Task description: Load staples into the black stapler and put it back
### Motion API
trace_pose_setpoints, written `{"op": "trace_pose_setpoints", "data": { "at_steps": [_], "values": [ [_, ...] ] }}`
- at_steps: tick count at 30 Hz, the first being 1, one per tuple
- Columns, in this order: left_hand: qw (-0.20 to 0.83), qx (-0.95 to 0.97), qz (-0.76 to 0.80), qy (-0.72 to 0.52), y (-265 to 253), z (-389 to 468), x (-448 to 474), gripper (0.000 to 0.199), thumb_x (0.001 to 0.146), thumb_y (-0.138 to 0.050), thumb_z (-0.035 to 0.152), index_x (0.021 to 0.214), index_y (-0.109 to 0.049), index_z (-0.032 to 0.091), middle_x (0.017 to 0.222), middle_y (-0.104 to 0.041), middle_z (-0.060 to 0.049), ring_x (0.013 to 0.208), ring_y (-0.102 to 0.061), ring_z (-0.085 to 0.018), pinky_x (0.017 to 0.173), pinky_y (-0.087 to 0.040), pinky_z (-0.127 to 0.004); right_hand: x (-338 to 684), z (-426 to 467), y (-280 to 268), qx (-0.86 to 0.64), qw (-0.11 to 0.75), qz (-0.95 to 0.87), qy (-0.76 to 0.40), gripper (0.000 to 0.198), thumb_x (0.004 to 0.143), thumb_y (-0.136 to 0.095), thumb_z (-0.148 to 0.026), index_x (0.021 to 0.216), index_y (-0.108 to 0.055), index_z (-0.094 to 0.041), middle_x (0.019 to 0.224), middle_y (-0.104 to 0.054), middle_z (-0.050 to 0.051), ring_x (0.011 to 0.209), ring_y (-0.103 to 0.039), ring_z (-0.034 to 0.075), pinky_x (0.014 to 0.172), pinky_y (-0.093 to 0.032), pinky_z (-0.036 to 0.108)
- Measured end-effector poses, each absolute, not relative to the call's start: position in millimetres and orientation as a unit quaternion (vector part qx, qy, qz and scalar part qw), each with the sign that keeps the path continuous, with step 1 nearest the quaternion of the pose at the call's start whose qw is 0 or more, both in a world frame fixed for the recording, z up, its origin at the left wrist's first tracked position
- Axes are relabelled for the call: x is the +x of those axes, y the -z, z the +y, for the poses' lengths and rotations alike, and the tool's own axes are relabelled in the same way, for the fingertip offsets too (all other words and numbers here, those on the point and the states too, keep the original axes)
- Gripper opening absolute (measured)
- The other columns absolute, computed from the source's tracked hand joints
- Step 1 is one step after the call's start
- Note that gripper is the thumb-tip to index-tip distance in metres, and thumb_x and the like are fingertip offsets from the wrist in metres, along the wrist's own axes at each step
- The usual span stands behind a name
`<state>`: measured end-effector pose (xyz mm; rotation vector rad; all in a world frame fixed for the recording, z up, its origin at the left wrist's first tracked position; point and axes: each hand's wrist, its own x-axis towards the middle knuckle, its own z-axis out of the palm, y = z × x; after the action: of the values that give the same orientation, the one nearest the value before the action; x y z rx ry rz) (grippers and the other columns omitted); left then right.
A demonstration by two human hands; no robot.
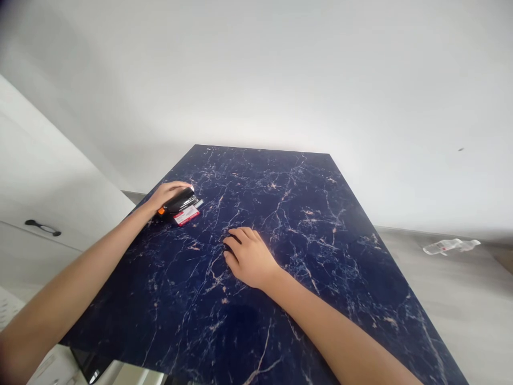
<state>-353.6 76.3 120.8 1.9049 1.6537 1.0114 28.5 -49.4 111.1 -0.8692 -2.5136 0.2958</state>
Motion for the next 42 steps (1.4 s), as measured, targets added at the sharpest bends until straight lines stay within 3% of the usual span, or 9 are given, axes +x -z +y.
{"op": "trace_pose_setpoints", "data": {
  "at_steps": [8, 14, 18, 22, 27, 33, 35, 38, 42],
  "values": [
    [0.222, 0.758, 0.507, -0.345, -118, 47, -265, 0.034, 0.093, -0.055, 0.042, 0.111, -0.076, 0.023, 0.128, -0.072, -0.008, 0.123, -0.064, -0.025, 0.114, -0.044, -0.044, 29, -48, -115, -0.355, 0.342, -0.860, -0.132, 0.029, 0.098, -0.051, -0.016, 0.123, -0.064, -0.021, 0.121, -0.070, 0.010, 0.113, -0.061, 0.028, 0.099, -0.053, 0.046],
    [0.255, 0.845, 0.397, -0.253, -128, 4, -189, 0.033, 0.103, -0.050, 0.040, 0.124, -0.071, 0.026, 0.140, -0.066, -0.006, 0.133, -0.059, -0.024, 0.114, -0.045, -0.042, 37, -50, -121, -0.352, 0.483, -0.780, -0.184, 0.019, 0.096, -0.049, -0.016, 0.102, -0.065, -0.023, 0.096, -0.071, 0.005, 0.090, -0.066, 0.021, 0.083, -0.055, 0.036],
    [0.230, 0.855, 0.405, -0.230, -142, -11, -179, 0.036, 0.105, -0.048, 0.042, 0.130, -0.069, 0.027, 0.148, -0.059, -0.009, 0.137, -0.056, -0.027, 0.112, -0.047, -0.044, 48, -49, -121, -0.390, 0.513, -0.729, -0.231, 0.016, 0.091, -0.050, -0.016, 0.093, -0.065, -0.023, 0.089, -0.070, 0.003, 0.081, -0.066, 0.019, 0.078, -0.054, 0.033],
    [0.279, 0.872, 0.374, -0.147, -159, -24, -219, 0.044, 0.100, -0.058, 0.047, 0.142, -0.060, 0.033, 0.152, -0.056, -0.008, 0.138, -0.055, -0.028, 0.111, -0.048, -0.044, 65, -43, -122, -0.377, 0.477, -0.744, -0.277, 0.016, 0.086, -0.051, -0.013, 0.087, -0.065, -0.021, 0.083, -0.070, 0.002, 0.077, -0.066, 0.018, 0.075, -0.054, 0.032],
    [0.285, 0.858, 0.414, -0.102, -158, -41, -258, 0.067, 0.085, -0.076, 0.056, 0.147, -0.055, 0.039, 0.162, -0.044, -0.007, 0.149, -0.039, -0.037, 0.111, -0.048, -0.052, 72, -37, -123, -0.309, 0.344, -0.833, -0.303, 0.034, 0.081, -0.055, -0.011, 0.112, -0.065, -0.021, 0.103, -0.071, 0.005, 0.085, -0.066, 0.019, 0.078, -0.054, 0.033],
    [0.281, 0.847, 0.430, -0.134, -149, -41, -255, 0.050, 0.090, -0.071, 0.054, 0.137, -0.064, 0.038, 0.158, -0.050, -0.006, 0.149, -0.040, -0.034, 0.115, -0.043, -0.056, 65, -44, -124, -0.337, 0.289, -0.863, -0.239, 0.004, 0.087, -0.060, -0.017, 0.085, -0.062, -0.020, 0.082, -0.066, 0.003, 0.076, -0.062, 0.019, 0.072, -0.051, 0.032],
    [0.280, 0.851, 0.421, -0.140, -150, -40, -255, 0.039, 0.092, -0.070, 0.052, 0.127, -0.072, 0.036, 0.154, -0.054, -0.006, 0.149, -0.041, -0.034, 0.114, -0.043, -0.055, 72, -45, -128, -0.342, 0.273, -0.863, -0.252, 0.007, 0.089, -0.061, -0.019, 0.094, -0.066, -0.021, 0.087, -0.070, 0.003, 0.079, -0.065, 0.019, 0.074, -0.053, 0.032],
    [0.285, 0.854, 0.414, -0.133, -151, -39, -258, 0.029, 0.093, -0.068, 0.051, 0.114, -0.077, 0.034, 0.152, -0.056, -0.005, 0.147, -0.044, -0.033, 0.112, -0.045, -0.055, 99, -39, -137, -0.368, 0.234, -0.863, -0.255, 0.028, 0.091, -0.062, -0.021, 0.119, -0.067, -0.024, 0.100, -0.076, 0.003, 0.085, -0.071, 0.019, 0.080, -0.056, 0.033],
    [0.270, 0.857, 0.420, -0.130, -152, -42, -257, 0.032, 0.092, -0.069, 0.051, 0.119, -0.075, 0.035, 0.159, -0.048, -0.004, 0.146, -0.045, -0.034, 0.111, -0.046, -0.055, 141, -29, -150, -0.452, 0.189, -0.850, -0.193, 0.023, 0.092, -0.058, -0.023, 0.110, -0.072, -0.024, 0.094, -0.077, 0.004, 0.082, -0.072, 0.021, 0.075, -0.057, 0.035]
  ]
}}
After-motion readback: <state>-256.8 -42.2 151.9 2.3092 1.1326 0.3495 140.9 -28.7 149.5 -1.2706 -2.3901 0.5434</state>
